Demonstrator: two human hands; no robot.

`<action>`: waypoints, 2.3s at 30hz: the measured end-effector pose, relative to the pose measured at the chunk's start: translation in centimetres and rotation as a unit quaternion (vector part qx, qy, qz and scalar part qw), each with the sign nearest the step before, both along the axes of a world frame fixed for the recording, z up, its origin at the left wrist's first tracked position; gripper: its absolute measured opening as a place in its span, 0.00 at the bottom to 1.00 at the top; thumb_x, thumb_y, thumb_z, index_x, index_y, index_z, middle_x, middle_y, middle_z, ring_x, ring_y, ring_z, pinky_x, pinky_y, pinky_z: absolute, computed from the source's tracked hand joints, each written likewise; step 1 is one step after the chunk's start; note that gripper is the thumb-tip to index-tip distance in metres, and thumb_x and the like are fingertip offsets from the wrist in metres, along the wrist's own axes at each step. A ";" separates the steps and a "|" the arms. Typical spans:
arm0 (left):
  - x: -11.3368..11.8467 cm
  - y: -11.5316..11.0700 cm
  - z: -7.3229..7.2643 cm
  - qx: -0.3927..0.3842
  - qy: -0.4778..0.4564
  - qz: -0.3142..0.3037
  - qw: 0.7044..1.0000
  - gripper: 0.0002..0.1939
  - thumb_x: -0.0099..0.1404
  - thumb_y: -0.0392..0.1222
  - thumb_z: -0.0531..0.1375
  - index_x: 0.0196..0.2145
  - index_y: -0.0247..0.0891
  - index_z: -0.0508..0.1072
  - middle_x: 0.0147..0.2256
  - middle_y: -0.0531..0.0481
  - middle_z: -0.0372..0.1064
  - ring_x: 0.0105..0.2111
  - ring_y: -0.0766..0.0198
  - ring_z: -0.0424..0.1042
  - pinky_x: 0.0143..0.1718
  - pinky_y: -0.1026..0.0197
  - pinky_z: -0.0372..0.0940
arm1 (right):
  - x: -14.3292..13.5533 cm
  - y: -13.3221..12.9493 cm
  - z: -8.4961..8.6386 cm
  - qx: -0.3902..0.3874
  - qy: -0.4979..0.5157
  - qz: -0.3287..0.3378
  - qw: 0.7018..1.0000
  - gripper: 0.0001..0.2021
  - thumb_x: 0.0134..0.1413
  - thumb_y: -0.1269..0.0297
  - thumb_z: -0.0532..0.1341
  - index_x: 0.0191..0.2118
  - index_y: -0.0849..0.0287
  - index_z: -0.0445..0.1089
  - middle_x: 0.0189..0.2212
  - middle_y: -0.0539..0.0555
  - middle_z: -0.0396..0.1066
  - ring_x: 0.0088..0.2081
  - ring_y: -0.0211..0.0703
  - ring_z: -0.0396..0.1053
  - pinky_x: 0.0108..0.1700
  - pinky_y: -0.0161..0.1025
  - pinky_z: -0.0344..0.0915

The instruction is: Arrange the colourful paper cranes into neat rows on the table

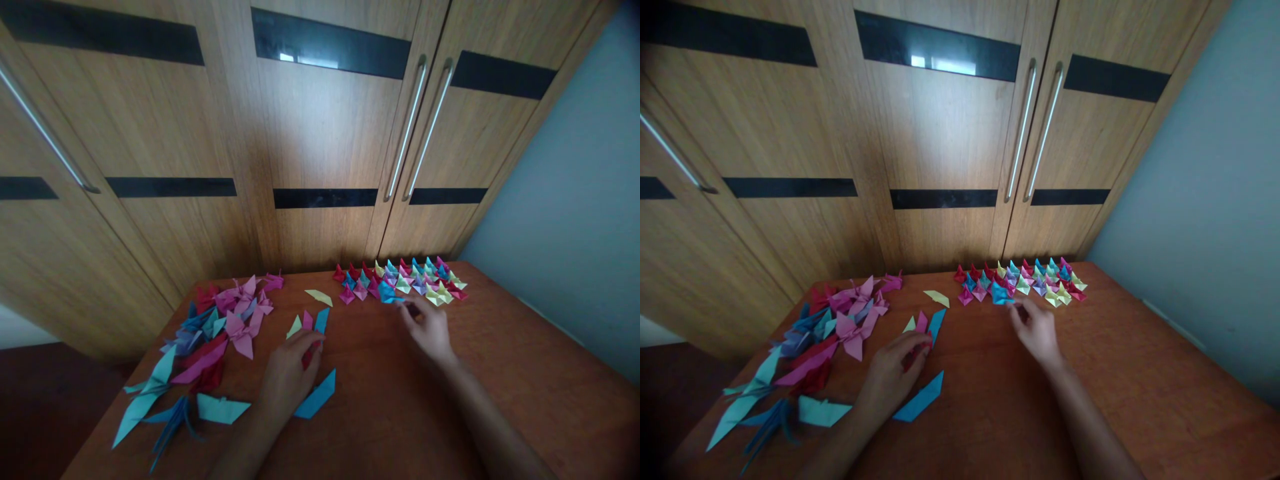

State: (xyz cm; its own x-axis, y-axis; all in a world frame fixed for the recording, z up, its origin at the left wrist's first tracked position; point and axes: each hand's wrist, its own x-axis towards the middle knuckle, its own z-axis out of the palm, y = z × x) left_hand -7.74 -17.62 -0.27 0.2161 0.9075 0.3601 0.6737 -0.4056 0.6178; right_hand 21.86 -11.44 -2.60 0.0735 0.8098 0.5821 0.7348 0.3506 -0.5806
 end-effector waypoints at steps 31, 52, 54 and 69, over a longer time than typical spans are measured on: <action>-0.1 -0.1 -0.4 -0.015 0.050 -0.003 0.999 0.10 0.65 0.36 0.52 0.41 0.43 0.71 0.41 0.50 0.73 0.41 0.61 0.72 0.43 0.59 0.66 | 6.9 3.1 -2.5 -0.284 -0.184 -0.262 0.904 0.18 0.57 0.50 0.52 0.44 0.52 0.73 0.35 0.59 0.74 0.35 0.50 0.72 0.31 0.37 0.61; -0.1 -0.2 -0.3 -0.014 0.058 0.002 0.998 0.11 0.65 0.36 0.52 0.42 0.43 0.71 0.41 0.51 0.73 0.41 0.61 0.73 0.43 0.59 0.66 | 6.6 3.0 -2.8 -0.262 -0.167 -0.290 0.905 0.18 0.56 0.51 0.52 0.45 0.52 0.73 0.32 0.58 0.74 0.33 0.49 0.71 0.30 0.36 0.57; -0.1 -0.3 -0.2 -0.019 0.061 -0.002 0.998 0.11 0.65 0.36 0.52 0.41 0.44 0.71 0.41 0.50 0.74 0.41 0.60 0.73 0.42 0.59 0.66 | 6.6 2.9 -2.6 -0.262 -0.169 -0.290 0.905 0.18 0.57 0.51 0.52 0.43 0.53 0.74 0.31 0.59 0.74 0.32 0.49 0.71 0.29 0.36 0.57; -3.4 1.0 0.8 0.008 0.145 0.099 0.984 0.12 0.66 0.38 0.51 0.44 0.42 0.71 0.44 0.47 0.72 0.44 0.58 0.71 0.44 0.59 0.65 | -2.6 0.6 -2.6 -0.173 -0.066 0.151 0.971 0.15 0.57 0.57 0.51 0.32 0.57 0.72 0.24 0.51 0.72 0.25 0.41 0.67 0.30 0.35 0.61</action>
State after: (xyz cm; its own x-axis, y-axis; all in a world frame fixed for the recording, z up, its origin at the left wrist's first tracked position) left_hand -11.13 -16.59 0.56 0.1320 0.9371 0.3232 0.8878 -0.2568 0.3819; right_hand 19.24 -10.87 -5.19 -0.2556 0.9314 0.2591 0.7049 0.3630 -0.6094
